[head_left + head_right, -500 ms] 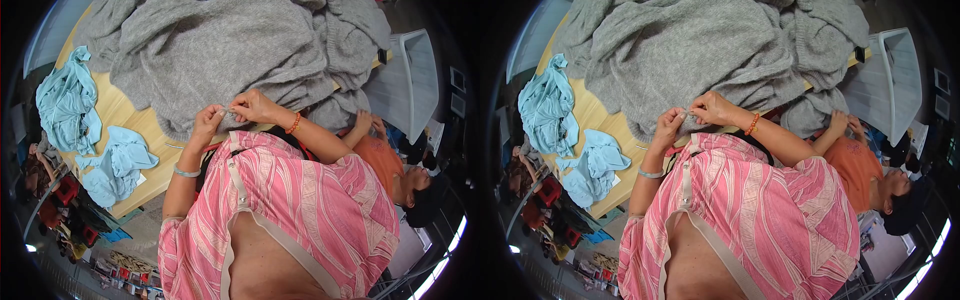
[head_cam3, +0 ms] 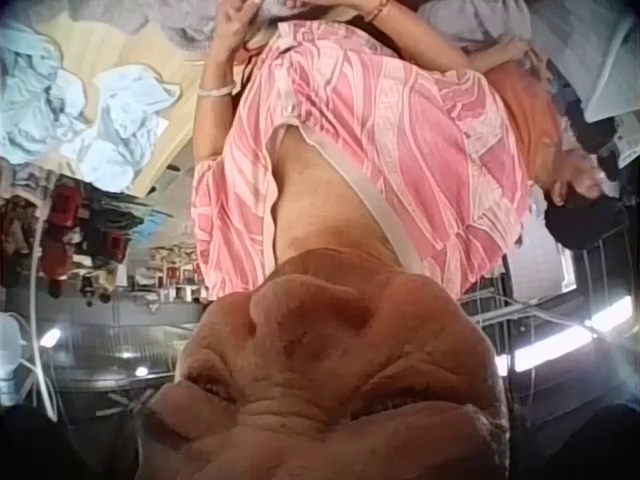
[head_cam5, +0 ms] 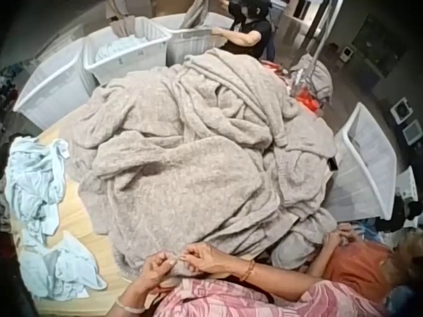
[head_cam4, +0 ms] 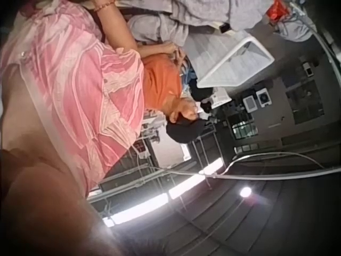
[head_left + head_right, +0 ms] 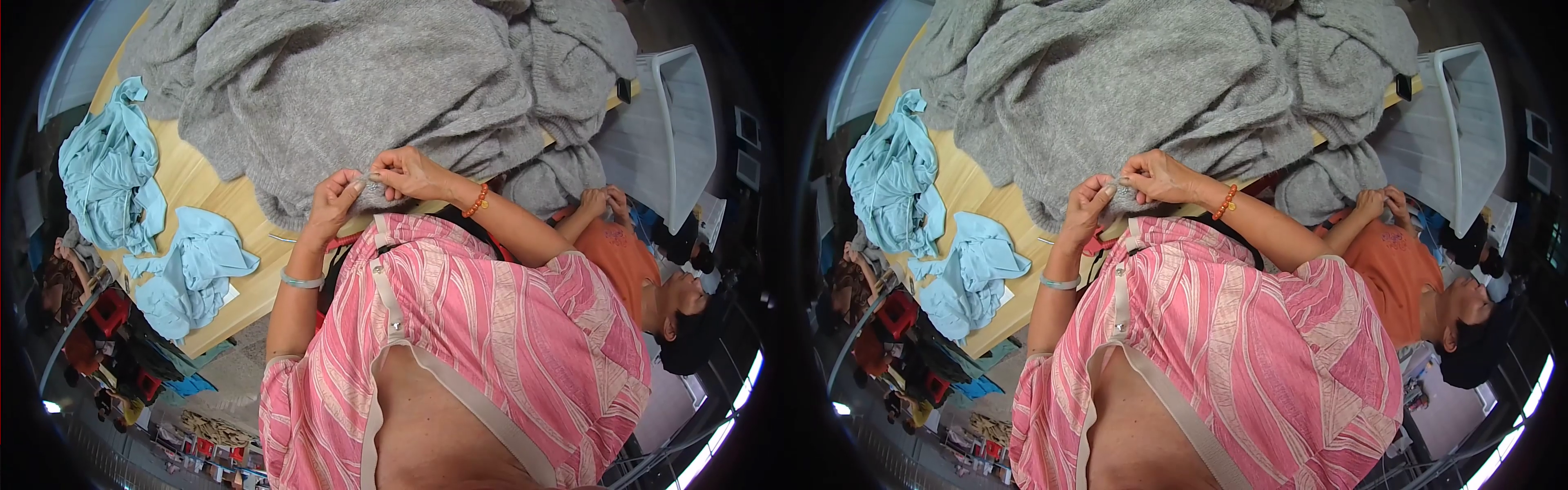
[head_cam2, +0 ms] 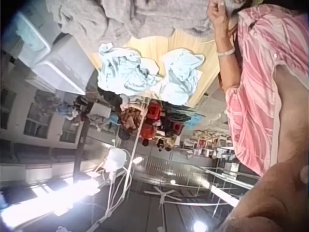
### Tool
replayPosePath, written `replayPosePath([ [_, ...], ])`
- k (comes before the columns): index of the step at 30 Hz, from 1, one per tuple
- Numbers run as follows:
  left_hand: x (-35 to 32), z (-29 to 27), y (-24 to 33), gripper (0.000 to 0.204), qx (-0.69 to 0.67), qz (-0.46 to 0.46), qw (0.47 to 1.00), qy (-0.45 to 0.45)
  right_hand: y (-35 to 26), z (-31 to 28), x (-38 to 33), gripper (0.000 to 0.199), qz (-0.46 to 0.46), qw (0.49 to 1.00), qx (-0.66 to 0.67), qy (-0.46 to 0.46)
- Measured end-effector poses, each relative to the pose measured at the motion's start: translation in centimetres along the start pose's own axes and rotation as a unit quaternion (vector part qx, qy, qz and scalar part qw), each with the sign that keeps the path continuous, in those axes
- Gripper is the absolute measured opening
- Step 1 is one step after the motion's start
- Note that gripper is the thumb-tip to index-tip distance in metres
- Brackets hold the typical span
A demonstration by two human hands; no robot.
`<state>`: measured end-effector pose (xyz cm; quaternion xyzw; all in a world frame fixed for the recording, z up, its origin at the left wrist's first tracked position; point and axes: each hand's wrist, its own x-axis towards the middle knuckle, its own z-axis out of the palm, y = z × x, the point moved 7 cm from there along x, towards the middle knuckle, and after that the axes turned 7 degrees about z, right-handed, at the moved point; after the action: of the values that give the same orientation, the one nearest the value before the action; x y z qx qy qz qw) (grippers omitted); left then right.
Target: The recorder is using scissors to trim excess loose threads from knitted sweaters at a factory workbench.
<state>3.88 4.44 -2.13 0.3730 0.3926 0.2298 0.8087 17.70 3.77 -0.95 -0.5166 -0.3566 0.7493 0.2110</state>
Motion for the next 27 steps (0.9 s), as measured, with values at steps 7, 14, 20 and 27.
replayPosePath([
  [7,0.1,-0.3,0.2,0.011,-0.009,0.009,0.999,0.043,1.0,-0.2,0.9,0.019,0.005,0.996,0.081,-0.041],
  [14,1.0,-0.9,1.4,0.014,0.056,0.069,0.996,0.022,0.0,-0.2,1.1,0.018,-0.024,0.995,0.083,-0.052],
  [20,0.0,-0.5,3.2,0.012,0.267,0.161,0.948,0.071,0.1,0.0,0.7,0.017,-0.019,0.996,0.068,-0.049],
  [27,-3.7,0.9,5.9,0.014,0.411,0.283,0.827,0.258,0.3,-0.2,1.0,0.017,0.006,0.993,0.115,-0.009],
])
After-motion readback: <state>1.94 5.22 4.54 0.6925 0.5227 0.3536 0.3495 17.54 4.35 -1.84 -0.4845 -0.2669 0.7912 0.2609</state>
